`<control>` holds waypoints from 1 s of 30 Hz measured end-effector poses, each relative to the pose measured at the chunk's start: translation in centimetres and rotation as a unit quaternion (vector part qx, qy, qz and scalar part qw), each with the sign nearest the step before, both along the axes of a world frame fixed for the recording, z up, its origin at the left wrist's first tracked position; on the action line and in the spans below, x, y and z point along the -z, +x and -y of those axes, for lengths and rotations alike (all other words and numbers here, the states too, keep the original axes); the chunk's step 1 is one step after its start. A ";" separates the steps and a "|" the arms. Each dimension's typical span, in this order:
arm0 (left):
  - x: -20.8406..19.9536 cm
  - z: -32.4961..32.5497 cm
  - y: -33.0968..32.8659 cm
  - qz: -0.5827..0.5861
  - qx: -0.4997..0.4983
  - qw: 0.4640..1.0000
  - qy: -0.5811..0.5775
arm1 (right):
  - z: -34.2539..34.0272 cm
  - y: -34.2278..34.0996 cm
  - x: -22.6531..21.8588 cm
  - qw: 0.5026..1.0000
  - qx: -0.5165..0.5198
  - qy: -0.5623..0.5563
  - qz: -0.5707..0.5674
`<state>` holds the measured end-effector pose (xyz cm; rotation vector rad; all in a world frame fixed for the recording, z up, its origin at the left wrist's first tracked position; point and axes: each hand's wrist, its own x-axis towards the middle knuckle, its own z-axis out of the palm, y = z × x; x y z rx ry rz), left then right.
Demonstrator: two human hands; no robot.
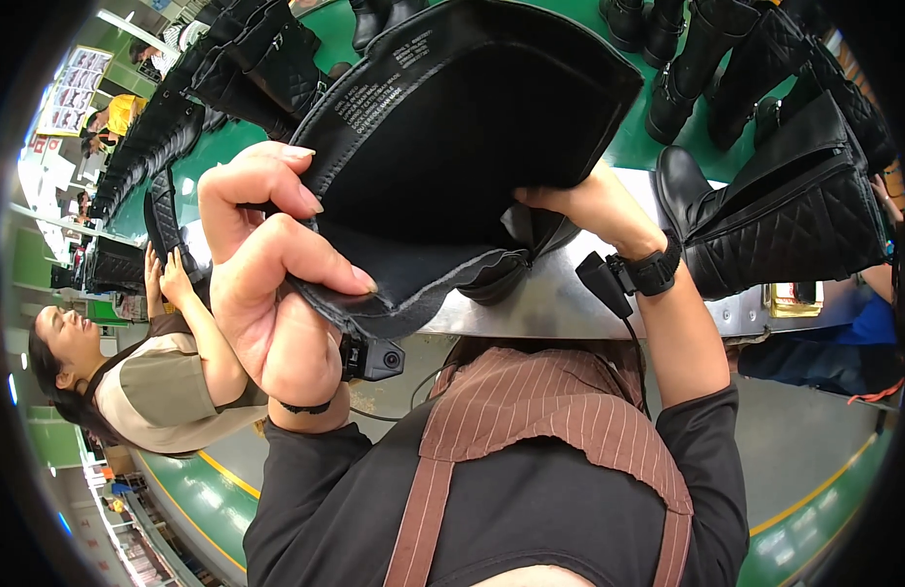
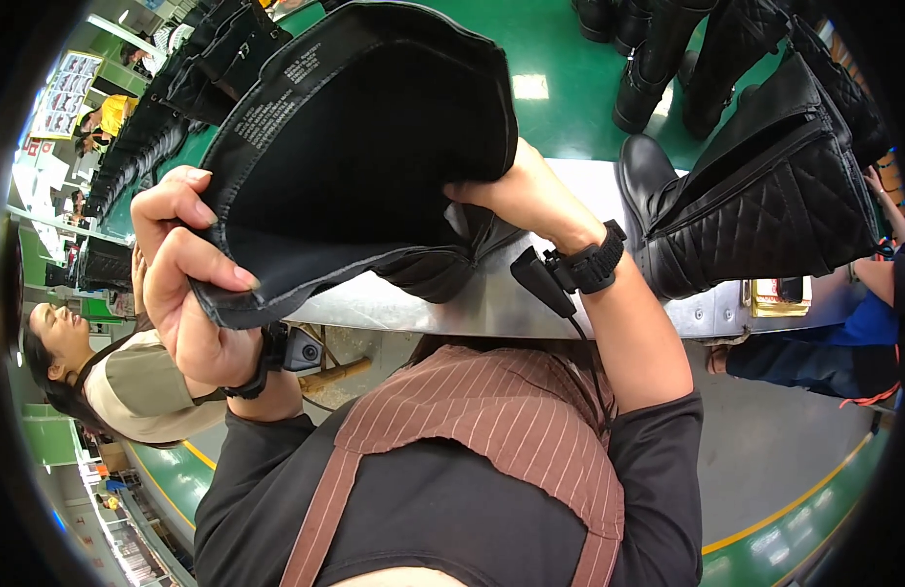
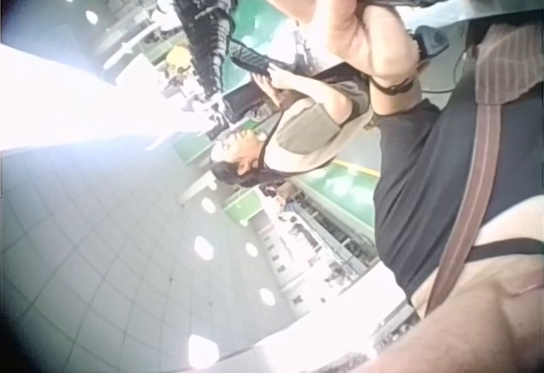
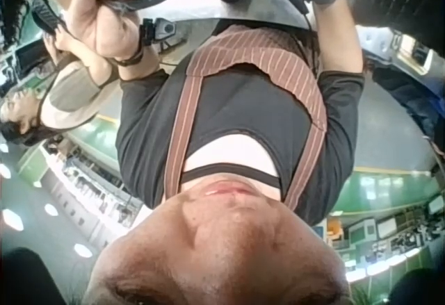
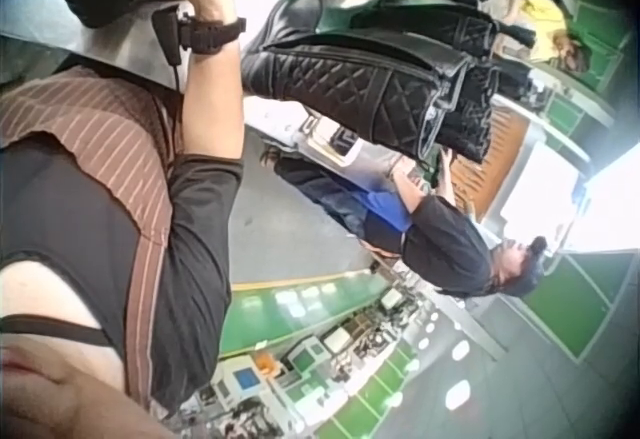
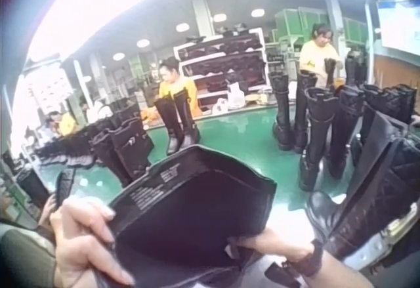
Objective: Perform quality control inspection on finished boots by checking zippers, material, and sole.
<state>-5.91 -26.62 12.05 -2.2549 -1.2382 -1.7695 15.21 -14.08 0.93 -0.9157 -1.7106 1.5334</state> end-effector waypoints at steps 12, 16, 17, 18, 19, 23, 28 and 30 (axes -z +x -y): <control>-0.2 -0.2 0.1 -0.004 -0.010 1.000 -0.018 | -0.2 0.2 0.6 0.998 0.018 0.049 0.018; 0.0 -0.5 -0.6 0.024 -0.008 1.000 -0.019 | -0.7 0.6 0.4 0.998 -0.011 -0.059 -0.002; 0.1 -0.7 -0.9 0.046 -0.012 0.998 -0.029 | -0.9 0.5 0.6 0.998 -0.015 -0.059 -0.033; 0.0 -0.9 -1.4 0.026 0.014 0.999 -0.036 | -1.1 0.5 0.7 0.998 -0.012 -0.053 -0.041; 0.0 -1.3 -1.9 0.031 0.021 0.998 -0.041 | -1.3 0.4 0.9 0.999 -0.006 -0.041 -0.032; 0.1 -3.2 -4.0 0.065 0.054 0.993 -0.078 | -1.8 0.4 1.2 0.996 -0.023 -0.067 -0.055; 1.1 -5.4 -5.2 0.182 0.087 0.972 -0.120 | -1.9 0.4 1.3 0.991 -0.042 -0.089 -0.085; 1.5 -5.7 -5.5 0.207 0.099 0.966 -0.122 | -1.9 0.4 1.3 0.988 -0.041 -0.100 -0.109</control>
